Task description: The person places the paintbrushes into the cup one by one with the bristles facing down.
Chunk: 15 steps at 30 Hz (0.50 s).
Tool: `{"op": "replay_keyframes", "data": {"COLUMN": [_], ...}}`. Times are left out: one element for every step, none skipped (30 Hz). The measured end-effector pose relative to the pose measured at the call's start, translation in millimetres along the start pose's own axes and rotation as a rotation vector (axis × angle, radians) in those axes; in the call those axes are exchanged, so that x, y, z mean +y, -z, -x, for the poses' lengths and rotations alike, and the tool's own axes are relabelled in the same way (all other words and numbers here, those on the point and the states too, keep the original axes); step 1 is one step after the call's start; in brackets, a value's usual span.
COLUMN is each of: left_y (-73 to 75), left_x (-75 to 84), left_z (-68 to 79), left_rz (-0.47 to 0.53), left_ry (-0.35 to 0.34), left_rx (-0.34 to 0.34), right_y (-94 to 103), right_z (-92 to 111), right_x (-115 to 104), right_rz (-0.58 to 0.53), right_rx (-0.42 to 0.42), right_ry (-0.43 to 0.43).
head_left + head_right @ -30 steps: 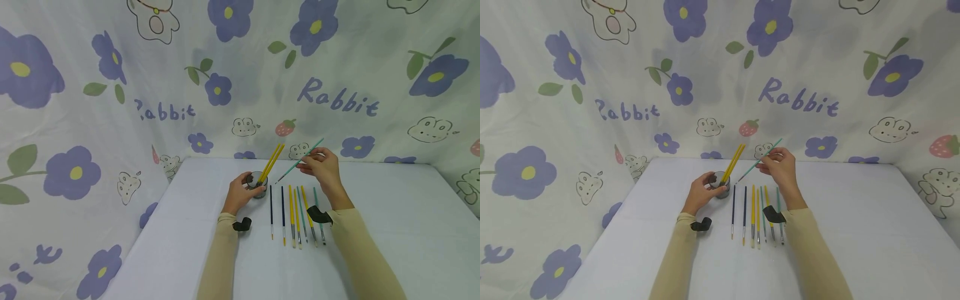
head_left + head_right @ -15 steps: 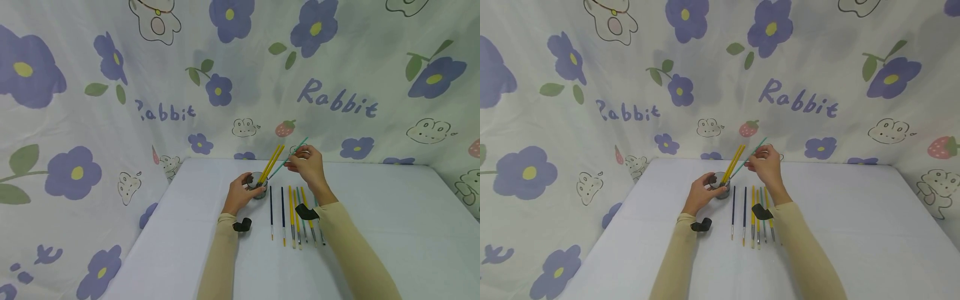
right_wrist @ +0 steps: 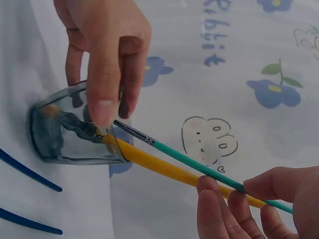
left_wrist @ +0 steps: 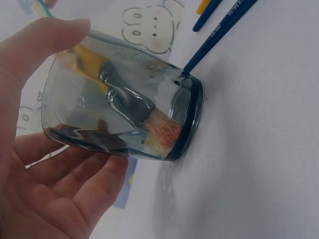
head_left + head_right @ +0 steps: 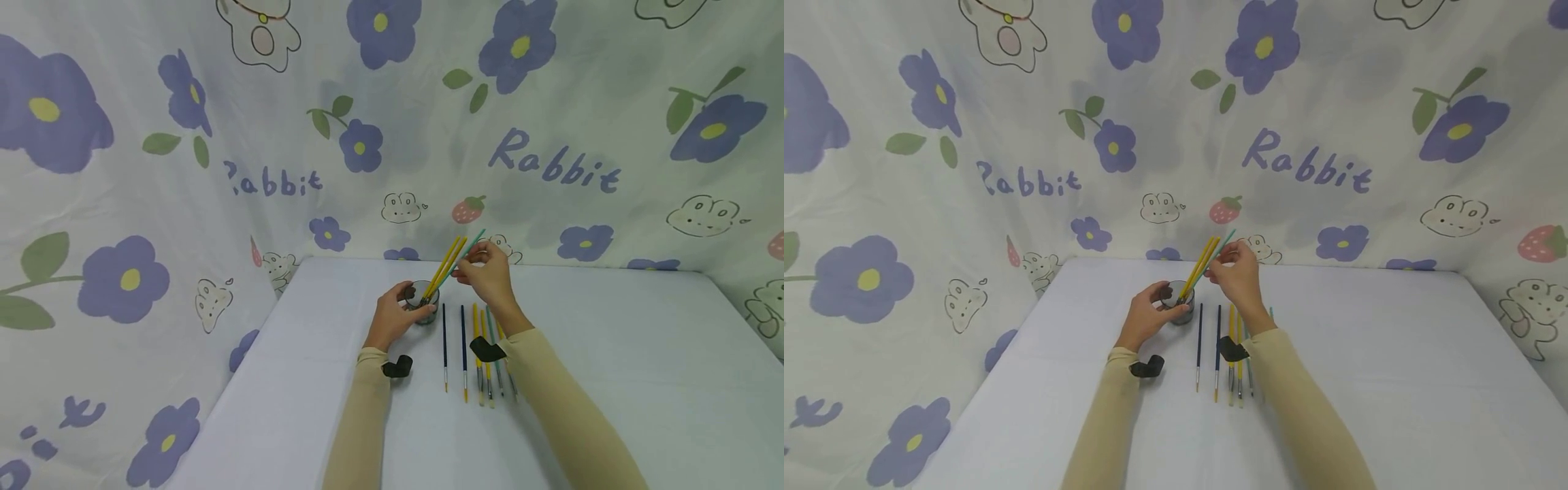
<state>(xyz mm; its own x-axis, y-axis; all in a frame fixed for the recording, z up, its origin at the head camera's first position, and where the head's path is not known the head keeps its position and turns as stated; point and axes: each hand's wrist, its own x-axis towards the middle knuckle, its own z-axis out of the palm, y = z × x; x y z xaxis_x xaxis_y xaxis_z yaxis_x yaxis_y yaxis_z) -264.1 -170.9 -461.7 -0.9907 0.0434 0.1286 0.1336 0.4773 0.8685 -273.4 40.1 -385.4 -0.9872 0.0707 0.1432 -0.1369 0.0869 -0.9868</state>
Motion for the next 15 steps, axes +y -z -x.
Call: {"op": "replay_keyframes", "data": {"left_y": [0.0, 0.0, 0.0, 0.1, 0.2, 0.2, 0.2, 0.3, 0.2, 0.2, 0.2, 0.1, 0.1, 0.2, 0.3], "left_x": [0.0, -0.1, -0.2, -0.2, -0.1, -0.1, 0.1, 0.2, 0.2, 0.2, 0.1, 0.1, 0.0, 0.0, -0.1], "left_z": [0.0, 0.1, 0.1, 0.2, 0.4, 0.6, 0.7, 0.8, 0.7, 0.5, 0.3, 0.0, -0.2, -0.3, -0.5], "left_rz": [0.002, 0.002, 0.001, 0.002, 0.002, 0.003, 0.002, 0.001, 0.002, 0.000, 0.000, -0.001, -0.003, -0.001, 0.000], "left_ry": [0.000, 0.001, 0.001, 0.001, 0.001, 0.000, 0.001, 0.001, 0.002, 0.003, 0.004, 0.006, 0.007, 0.007, 0.005], "left_rx": [0.000, 0.001, 0.001, 0.002, 0.002, 0.002, 0.003, 0.002, 0.001, 0.000, -0.002, -0.003, -0.003, -0.004, -0.003], "right_y": [-1.0, -1.9, -2.8, -3.4, -4.1, -4.7, -5.2, -5.8, -6.2, -6.6, -7.1, -7.3, -7.6, -8.0, -8.3], "right_z": [0.1, 0.3, 0.5, 0.9, 1.0, 1.4, 1.9, 2.3, 2.9, 3.4, 4.0, 4.9, 5.4, 5.8, 6.2], "right_x": [1.4, 2.6, 3.8, 5.0, 6.4, 7.4, 8.3, 9.1, 9.7, 10.3, 10.6, 10.6, 10.9, 11.0, 11.0], "right_rz": [0.010, 0.022, 0.029, 0.033, 0.034, 0.034, 0.036, 0.039, 0.042, 0.045, 0.052, 0.058, 0.062, 0.066, 0.069], "right_rx": [0.002, 0.002, 0.002, 0.002, 0.001, -0.001, -0.002, -0.002, -0.003, -0.003, -0.003, -0.004, -0.004, -0.005, -0.007], "right_ry": [-0.001, -0.002, -0.002, -0.002, -0.005, -0.007, -0.010, -0.012, -0.012, -0.013, -0.014, -0.014, -0.013, -0.012, -0.009]}}
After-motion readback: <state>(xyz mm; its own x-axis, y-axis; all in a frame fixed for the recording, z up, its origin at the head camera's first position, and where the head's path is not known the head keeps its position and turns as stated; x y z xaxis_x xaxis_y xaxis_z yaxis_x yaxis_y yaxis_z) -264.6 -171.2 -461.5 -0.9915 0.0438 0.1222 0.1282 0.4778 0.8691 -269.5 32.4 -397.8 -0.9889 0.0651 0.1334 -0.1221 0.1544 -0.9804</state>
